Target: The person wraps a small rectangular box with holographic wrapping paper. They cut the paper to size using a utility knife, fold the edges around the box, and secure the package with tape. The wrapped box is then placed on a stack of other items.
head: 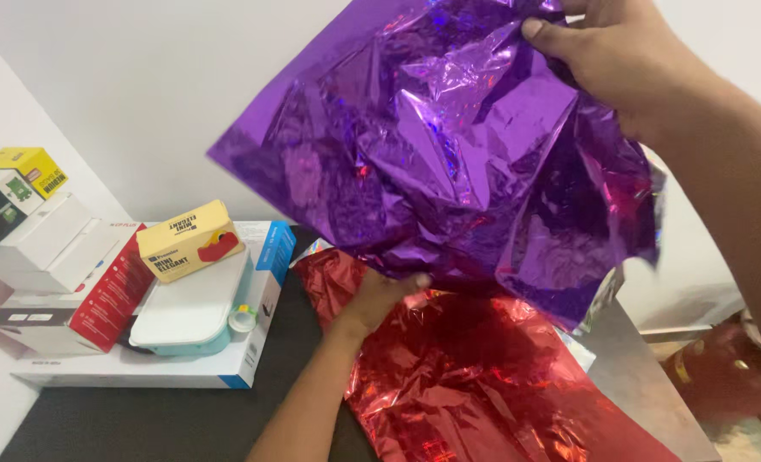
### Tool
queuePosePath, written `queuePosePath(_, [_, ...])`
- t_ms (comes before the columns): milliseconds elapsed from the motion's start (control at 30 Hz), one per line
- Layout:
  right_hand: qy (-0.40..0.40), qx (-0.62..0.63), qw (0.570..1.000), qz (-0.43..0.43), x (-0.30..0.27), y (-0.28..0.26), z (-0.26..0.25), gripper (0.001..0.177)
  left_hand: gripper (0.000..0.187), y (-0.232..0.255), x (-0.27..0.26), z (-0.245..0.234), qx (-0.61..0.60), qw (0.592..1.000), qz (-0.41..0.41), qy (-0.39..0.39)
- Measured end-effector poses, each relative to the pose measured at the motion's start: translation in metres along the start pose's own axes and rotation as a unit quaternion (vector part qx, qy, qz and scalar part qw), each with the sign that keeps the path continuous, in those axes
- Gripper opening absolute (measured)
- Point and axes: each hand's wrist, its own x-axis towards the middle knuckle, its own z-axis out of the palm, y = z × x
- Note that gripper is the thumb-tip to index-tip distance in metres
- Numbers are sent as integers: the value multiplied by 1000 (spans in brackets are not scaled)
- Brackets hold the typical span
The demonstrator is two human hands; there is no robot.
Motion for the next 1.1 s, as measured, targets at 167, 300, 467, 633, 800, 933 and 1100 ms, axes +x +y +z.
queuePosePath(167, [39,0,993,115,24,73,-12,27,52,12,12,-15,-126,980,61,141])
queuePosePath(300, [42,2,972,230,24,127,-19,28,25,12,14,-34,-211,969,83,96])
queuePosePath(467, [20,-12,965,260,4,165,-17,51,46,19,17,-35,-133,972,116,157])
queuePosePath(633, [-9,69,958,277,-28,165,-10,77,83,41,15,-25,76,933,196,292])
queuePosePath(800, [-47,59,941,331,-61,167,8,86,72,45,13,-26,174,897,251,319])
queuePosePath(933, [-115,107,938,310,-76,171,12,86,68,36,13,-28,117,912,232,318])
queuePosePath(1100, [-156,165,938,263,-97,172,10,99,63,40,11,-23,113,914,234,310])
